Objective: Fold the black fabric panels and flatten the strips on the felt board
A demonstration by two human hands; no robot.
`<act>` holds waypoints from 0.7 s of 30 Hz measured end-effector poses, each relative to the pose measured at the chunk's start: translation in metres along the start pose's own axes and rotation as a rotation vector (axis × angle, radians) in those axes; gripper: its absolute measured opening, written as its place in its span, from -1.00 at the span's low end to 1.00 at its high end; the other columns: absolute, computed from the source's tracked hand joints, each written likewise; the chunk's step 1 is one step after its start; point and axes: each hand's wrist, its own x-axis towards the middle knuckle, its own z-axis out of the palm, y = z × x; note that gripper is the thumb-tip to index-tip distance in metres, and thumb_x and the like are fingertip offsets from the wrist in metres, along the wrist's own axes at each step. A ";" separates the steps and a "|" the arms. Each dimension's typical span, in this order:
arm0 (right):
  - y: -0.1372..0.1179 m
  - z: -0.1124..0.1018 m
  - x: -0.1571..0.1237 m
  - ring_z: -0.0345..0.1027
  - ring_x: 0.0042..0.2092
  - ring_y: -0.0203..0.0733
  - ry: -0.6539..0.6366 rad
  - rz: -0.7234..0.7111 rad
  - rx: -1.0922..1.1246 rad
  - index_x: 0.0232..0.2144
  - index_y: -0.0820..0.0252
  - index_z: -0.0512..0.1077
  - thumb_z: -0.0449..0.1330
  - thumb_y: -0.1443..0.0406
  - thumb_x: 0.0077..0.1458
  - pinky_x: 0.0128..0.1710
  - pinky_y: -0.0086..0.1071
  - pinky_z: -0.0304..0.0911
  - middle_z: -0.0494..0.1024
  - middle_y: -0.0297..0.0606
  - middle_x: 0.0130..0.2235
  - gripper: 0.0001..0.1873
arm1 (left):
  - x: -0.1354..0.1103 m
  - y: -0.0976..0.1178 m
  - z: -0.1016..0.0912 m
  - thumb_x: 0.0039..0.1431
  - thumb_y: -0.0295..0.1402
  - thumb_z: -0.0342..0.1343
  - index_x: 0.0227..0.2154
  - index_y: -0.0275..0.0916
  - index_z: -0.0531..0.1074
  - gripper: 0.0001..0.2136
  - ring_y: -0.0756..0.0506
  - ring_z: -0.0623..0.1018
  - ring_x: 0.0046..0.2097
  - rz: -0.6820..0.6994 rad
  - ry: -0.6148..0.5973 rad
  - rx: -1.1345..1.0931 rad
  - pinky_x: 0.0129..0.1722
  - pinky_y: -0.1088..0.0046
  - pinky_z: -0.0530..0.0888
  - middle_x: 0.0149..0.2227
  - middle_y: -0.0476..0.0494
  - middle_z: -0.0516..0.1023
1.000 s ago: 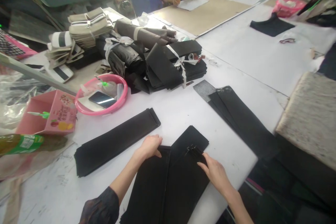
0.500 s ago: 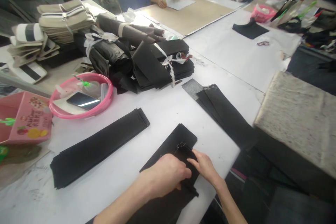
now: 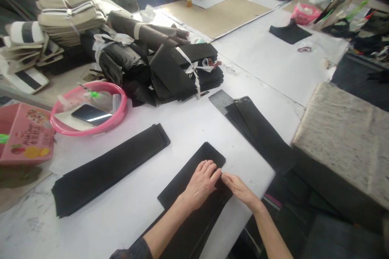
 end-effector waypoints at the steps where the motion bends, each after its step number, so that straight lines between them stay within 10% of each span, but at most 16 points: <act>1: -0.003 -0.001 0.004 0.37 -0.28 -0.14 -0.022 0.015 -0.045 -0.36 0.20 0.48 0.12 0.01 0.15 -0.27 -0.34 0.31 0.53 -0.31 -0.36 -0.62 | -0.005 0.001 0.005 -0.06 -0.35 0.38 0.14 -0.27 0.21 -0.30 -0.33 0.26 0.23 -0.036 0.040 -0.012 0.25 0.05 0.23 0.13 -0.30 0.34; 10: -0.048 0.024 0.015 0.35 -0.34 -0.22 -0.089 0.028 -0.296 -0.40 0.17 0.44 0.27 0.36 -0.06 -0.35 -0.43 0.14 0.51 -0.41 -0.41 -0.90 | -0.070 -0.011 0.007 -0.06 -0.37 0.39 0.29 -0.16 -0.05 -0.08 -0.26 0.18 0.31 -0.512 0.208 -0.422 0.26 0.09 0.25 0.29 -0.33 0.14; 15: -0.091 0.024 -0.043 0.38 -0.30 -0.24 -0.275 -0.123 -0.135 -0.32 0.12 0.50 0.23 0.30 0.12 -0.30 -0.45 0.19 0.53 -0.42 -0.36 -0.95 | -0.115 -0.010 -0.048 -0.01 -0.16 0.34 0.07 -0.02 0.32 -0.44 -0.09 0.56 -0.16 -0.403 -0.153 -0.708 -0.14 0.41 0.48 -0.15 0.01 0.56; 21: -0.110 0.015 -0.083 0.45 -0.17 -0.08 -0.454 -0.079 -0.068 -0.21 0.05 0.54 0.17 0.15 0.19 -0.16 -0.34 0.31 0.59 -0.24 -0.20 -0.79 | -0.206 0.009 -0.064 -0.09 -0.32 0.33 0.02 0.03 0.40 -0.47 -0.12 0.56 -0.13 -0.455 -0.364 -0.732 -0.14 0.45 0.43 -0.10 0.01 0.56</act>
